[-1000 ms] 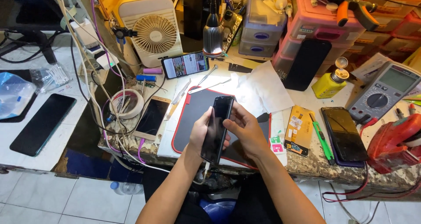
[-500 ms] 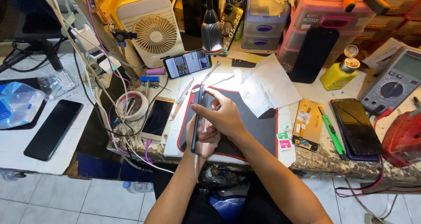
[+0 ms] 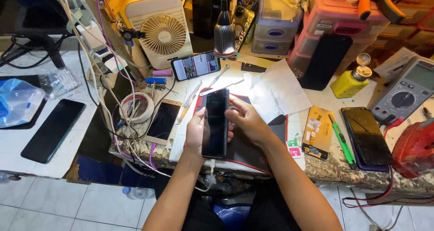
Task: Testing and diagnosing a mobile phone by repeatedly plugging in a charging cable and observing the screen.
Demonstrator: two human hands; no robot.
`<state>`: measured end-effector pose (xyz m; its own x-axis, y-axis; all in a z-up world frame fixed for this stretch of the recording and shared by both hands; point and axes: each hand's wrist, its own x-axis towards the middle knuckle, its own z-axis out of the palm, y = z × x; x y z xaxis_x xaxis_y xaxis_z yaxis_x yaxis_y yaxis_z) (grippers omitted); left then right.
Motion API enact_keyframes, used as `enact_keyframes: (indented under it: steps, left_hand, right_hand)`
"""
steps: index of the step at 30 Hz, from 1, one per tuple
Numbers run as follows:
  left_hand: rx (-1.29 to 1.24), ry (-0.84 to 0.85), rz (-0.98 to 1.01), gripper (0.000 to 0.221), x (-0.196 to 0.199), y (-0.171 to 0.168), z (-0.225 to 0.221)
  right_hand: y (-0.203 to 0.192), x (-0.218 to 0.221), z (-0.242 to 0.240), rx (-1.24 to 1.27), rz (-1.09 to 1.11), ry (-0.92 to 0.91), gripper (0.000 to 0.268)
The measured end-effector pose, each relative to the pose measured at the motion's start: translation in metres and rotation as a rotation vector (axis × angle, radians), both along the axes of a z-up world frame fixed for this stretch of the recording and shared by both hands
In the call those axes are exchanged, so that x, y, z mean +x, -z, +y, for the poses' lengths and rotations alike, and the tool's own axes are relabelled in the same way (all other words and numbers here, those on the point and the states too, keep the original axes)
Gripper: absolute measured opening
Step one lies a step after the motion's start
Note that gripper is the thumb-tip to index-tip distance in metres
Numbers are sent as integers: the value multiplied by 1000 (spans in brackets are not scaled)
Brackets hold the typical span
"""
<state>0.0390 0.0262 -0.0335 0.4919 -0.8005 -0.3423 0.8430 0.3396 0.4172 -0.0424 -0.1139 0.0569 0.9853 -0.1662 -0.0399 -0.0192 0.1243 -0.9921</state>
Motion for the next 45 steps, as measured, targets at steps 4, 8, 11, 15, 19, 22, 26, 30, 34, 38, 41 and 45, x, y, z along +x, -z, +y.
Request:
enact_keyframes:
  steps: [4, 8, 11, 15, 19, 22, 26, 30, 34, 38, 41, 45]
  left_hand:
    - [-38, -95, 38, 50, -17, -48, -13]
    - [-146, 85, 52, 65, -3, -47, -20]
    - [-141, 157, 76, 82, 3, -39, -28]
    - [-5, 106, 29, 87, 2, -39, -32]
    - [211, 133, -144, 87, -22, -83, -43]
    - [290, 105, -218, 85, -22, -70, -42]
    - [-362, 159, -178, 79, -6, -18, -32]
    - [-314, 110, -192, 82, -4, -16, -30]
    - [328, 30, -226, 86, -31, -92, -44]
    - [308, 8, -197, 85, -28, -88, -42]
    - [259, -16, -153, 77, -20, -68, -39]
    - [218, -35, -115, 69, -16, -56, -37]
  right_hand:
    - [27, -46, -43, -237, 60, 144, 64]
    - [18, -137, -81, -461, -104, 619, 27]
    - [53, -217, -153, -590, -179, 1027, 14]
    - [96, -319, -248, -583, -300, 1630, 9]
    - [64, -337, -246, -312, 4, 1758, 8]
    - [52, -323, -242, -15, 31, 1487, 30]
    - [34, -305, -238, -12, 109, 1398, 13]
    - [18, -290, -238, -95, 211, 1506, 11]
    - [19, -287, -241, -102, 274, 1506, 14]
    - [18, -285, -236, -45, 177, 1562, 11]
    - [26, -284, -220, -198, 65, 1608, 8]
    - [35, -283, -206, -474, 9, 1615, 12]
